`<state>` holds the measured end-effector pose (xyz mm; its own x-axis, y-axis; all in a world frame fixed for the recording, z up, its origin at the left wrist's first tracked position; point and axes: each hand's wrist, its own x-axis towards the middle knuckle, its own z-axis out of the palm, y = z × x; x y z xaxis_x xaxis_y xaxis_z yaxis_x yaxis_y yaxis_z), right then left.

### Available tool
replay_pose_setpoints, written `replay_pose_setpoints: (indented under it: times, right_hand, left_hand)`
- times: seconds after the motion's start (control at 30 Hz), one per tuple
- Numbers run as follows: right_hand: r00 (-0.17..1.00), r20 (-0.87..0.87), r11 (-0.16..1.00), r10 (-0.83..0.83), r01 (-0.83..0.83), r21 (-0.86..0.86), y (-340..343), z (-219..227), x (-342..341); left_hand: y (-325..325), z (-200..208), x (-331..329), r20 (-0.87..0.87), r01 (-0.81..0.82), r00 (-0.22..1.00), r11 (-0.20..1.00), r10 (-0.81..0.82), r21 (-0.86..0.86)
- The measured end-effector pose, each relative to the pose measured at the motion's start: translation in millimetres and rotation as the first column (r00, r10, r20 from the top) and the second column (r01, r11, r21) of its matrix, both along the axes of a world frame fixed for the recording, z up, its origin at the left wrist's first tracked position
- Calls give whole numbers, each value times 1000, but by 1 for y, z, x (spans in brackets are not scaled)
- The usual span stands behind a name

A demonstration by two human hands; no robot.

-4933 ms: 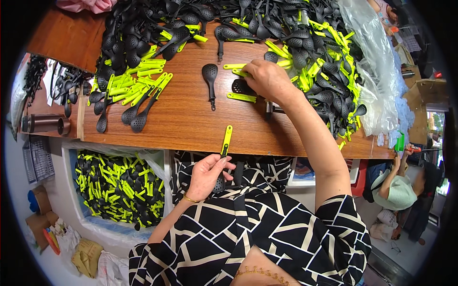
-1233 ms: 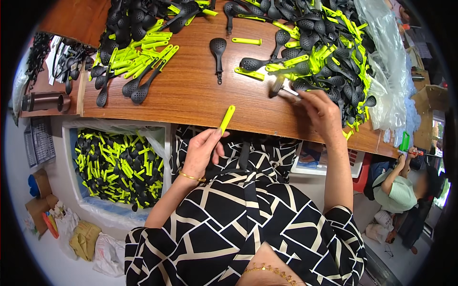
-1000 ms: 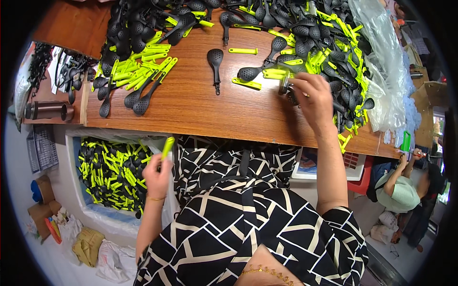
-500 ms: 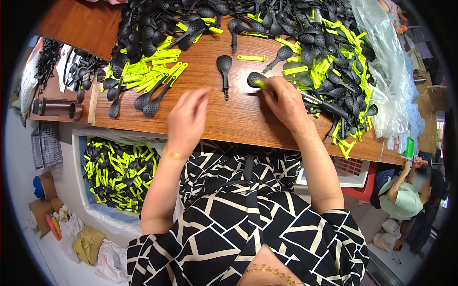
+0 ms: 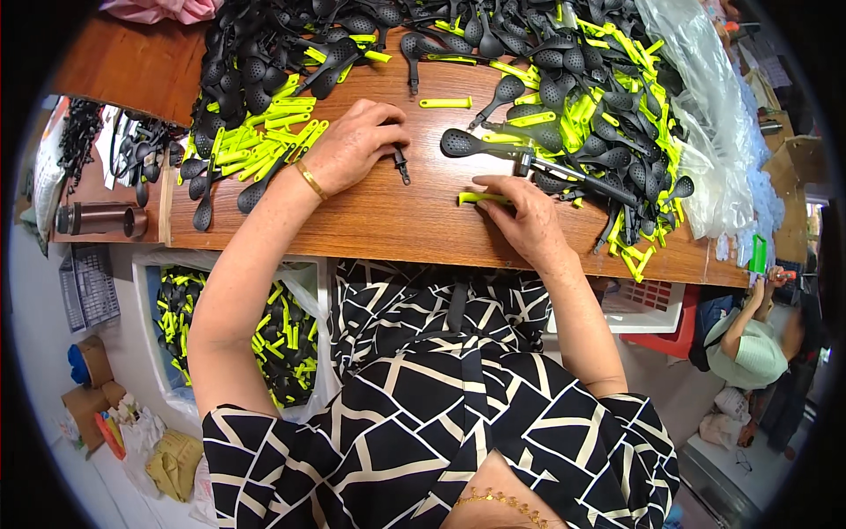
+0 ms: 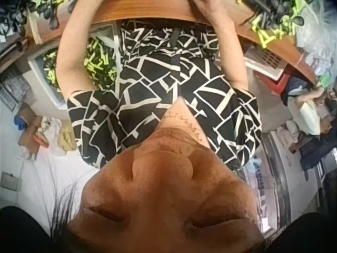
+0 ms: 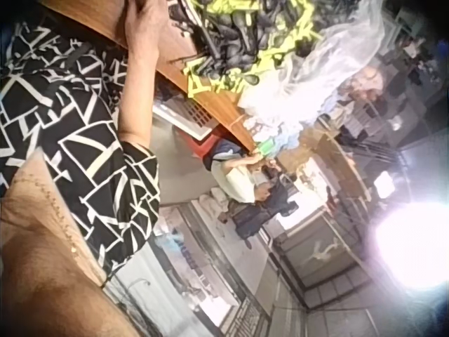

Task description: The person assembles black and neon green kitchen utensils by hand. They pick up a black slotted spoon head and a neon green handle, insert the handle into the spoon head, and then use a small hammer to tap the connection point to secure it. The person repeats this process for multiple utensils, placing the finished items on the table.

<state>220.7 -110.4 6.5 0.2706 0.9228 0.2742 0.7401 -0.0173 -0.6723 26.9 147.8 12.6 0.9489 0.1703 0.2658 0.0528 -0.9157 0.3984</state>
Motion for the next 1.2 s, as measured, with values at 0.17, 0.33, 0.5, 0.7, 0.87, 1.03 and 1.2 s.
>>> replay_pose_setpoints:
  times: [0.17, 0.33, 0.5, 0.7, 0.87, 1.03, 1.2]
  right_hand:
    - [975, 210, 997, 73, -67, -36, 0, 3, 6]
    - [991, 124, 998, 58, -59, 5, 2, -4, 3]
    - [965, -260, 999, -21, 28, 25, 0, 6, 5]
    - [992, -53, 993, 118, -117, 17, 15, 21, 7]
    - [990, -64, 992, 122, -123, -6, 19, 21, 7]
    - [985, -83, 987, 150, -154, -54, 21, 22, 11]
    - [991, -63, 987, 119, -125, -103, 22, 24, 5]
  left_hand:
    - [8, 3, -1, -50, 74, 996, 996, -72, 48]
    - [-9, 14, 16, -109, 47, 994, 987, -30, 152]
    - [-66, 5, 6, -110, -144, 989, 807, 98, -573]
    - [-102, -5, -10, -210, -284, 955, 439, 210, -853]
    - [-104, 1, -16, -226, -319, 945, 519, 236, -793]
    - [-108, -2, -19, -169, -309, 948, 653, 269, -692]
    - [-116, 0, -21, -3, -244, 959, 819, 284, -519]
